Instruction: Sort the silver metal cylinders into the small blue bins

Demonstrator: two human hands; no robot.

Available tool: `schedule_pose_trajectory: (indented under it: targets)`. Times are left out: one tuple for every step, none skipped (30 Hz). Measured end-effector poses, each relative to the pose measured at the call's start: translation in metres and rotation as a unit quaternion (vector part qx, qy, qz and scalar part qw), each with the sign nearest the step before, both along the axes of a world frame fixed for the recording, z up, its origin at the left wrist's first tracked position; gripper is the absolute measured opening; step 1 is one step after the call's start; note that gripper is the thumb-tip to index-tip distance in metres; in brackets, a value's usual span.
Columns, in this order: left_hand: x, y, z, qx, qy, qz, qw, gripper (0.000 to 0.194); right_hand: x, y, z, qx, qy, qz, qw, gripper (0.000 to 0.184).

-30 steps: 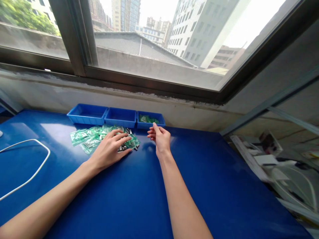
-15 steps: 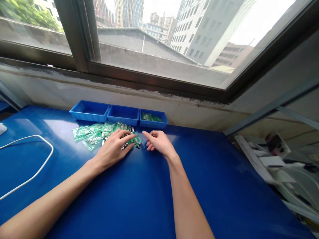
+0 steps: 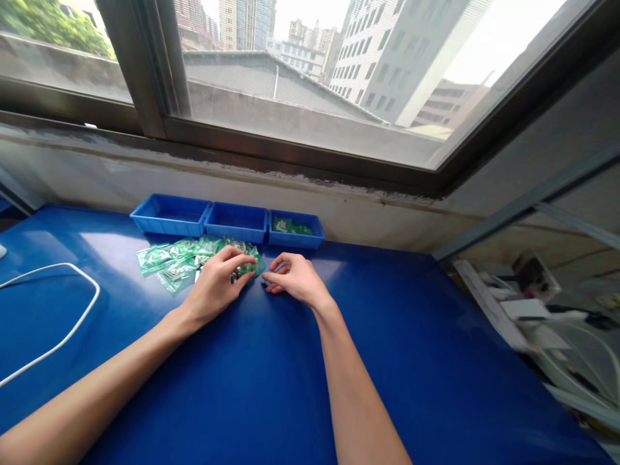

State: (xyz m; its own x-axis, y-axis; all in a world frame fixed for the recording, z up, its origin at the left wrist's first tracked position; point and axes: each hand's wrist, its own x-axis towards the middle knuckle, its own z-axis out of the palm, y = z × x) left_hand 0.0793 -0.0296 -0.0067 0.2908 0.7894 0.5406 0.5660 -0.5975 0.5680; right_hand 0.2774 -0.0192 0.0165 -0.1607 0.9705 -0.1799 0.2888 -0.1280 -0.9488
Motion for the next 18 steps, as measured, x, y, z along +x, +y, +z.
schedule_pose_trajectory:
  targets:
    - [0.0,0.001,0.001,0.01,-0.017,0.007,1.0,0.017,-0.001,0.0,-0.001,0.004,-0.011,-0.001,1.0,0.032]
    - [-0.001,0.001,0.002,0.024,-0.036,0.016,0.999,0.016,-0.002,0.001,-0.001,0.011,-0.023,-0.002,1.0,0.03]
    - [-0.002,0.001,0.004,0.035,-0.054,0.025,0.998,0.016,-0.003,0.001,-0.003,0.019,-0.032,-0.002,0.999,0.029]
    - [-0.003,0.002,0.006,0.044,-0.071,0.035,0.996,0.016,-0.005,0.002,-0.004,0.028,-0.038,-0.004,0.999,0.028]
    - [-0.004,0.002,0.008,0.05,-0.088,0.043,0.994,0.016,-0.008,0.002,-0.006,0.038,-0.042,-0.008,0.998,0.027]
    - [-0.005,0.002,0.009,0.052,-0.103,0.051,0.992,0.015,-0.01,0.003,-0.008,0.049,-0.043,-0.014,0.998,0.026]
    - [-0.006,0.002,0.01,0.052,-0.117,0.057,0.99,0.015,-0.013,0.003,-0.011,0.06,-0.043,-0.022,0.997,0.024]
    - [-0.007,0.002,0.011,0.049,-0.13,0.062,0.988,0.015,-0.015,0.004,-0.013,0.07,-0.042,-0.028,0.996,0.023]
    - [-0.008,0.002,0.011,0.043,-0.141,0.065,0.987,0.015,-0.018,0.004,-0.015,0.079,-0.038,-0.03,0.996,0.023]
    - [-0.008,0.002,0.011,0.036,-0.152,0.066,0.986,0.015,-0.02,0.004,-0.017,0.087,-0.031,-0.029,0.995,0.022]
    - [-0.008,0.002,0.011,0.027,-0.162,0.064,0.984,0.015,-0.022,0.004,-0.018,0.092,-0.02,-0.024,0.995,0.022]
    - [-0.008,0.002,0.011,0.017,-0.173,0.061,0.983,0.015,-0.023,0.005,-0.019,0.095,-0.008,-0.023,0.995,0.022]
    - [-0.008,0.001,0.011,0.008,-0.184,0.056,0.981,0.016,-0.024,0.005,-0.018,0.098,0.002,-0.03,0.995,0.023]
    - [-0.008,0.001,0.011,-0.001,-0.195,0.051,0.979,0.016,-0.024,0.006,-0.017,0.103,0.008,-0.049,0.993,0.023]
    - [-0.008,0.001,0.011,-0.01,-0.207,0.046,0.977,0.015,-0.024,0.007,-0.015,0.111,0.012,-0.077,0.991,0.024]
    - [-0.007,0.001,0.011,-0.018,-0.219,0.042,0.975,0.015,-0.024,0.008,-0.012,0.119,0.019,-0.108,0.987,0.025]
    - [-0.007,0.002,0.011,-0.027,-0.229,0.039,0.972,0.015,-0.024,0.008,-0.009,0.124,0.032,-0.135,0.983,0.028]
    - [-0.007,0.002,0.011,-0.038,-0.24,0.035,0.969,0.016,-0.024,0.008,-0.005,0.121,0.054,-0.15,0.98,0.031]
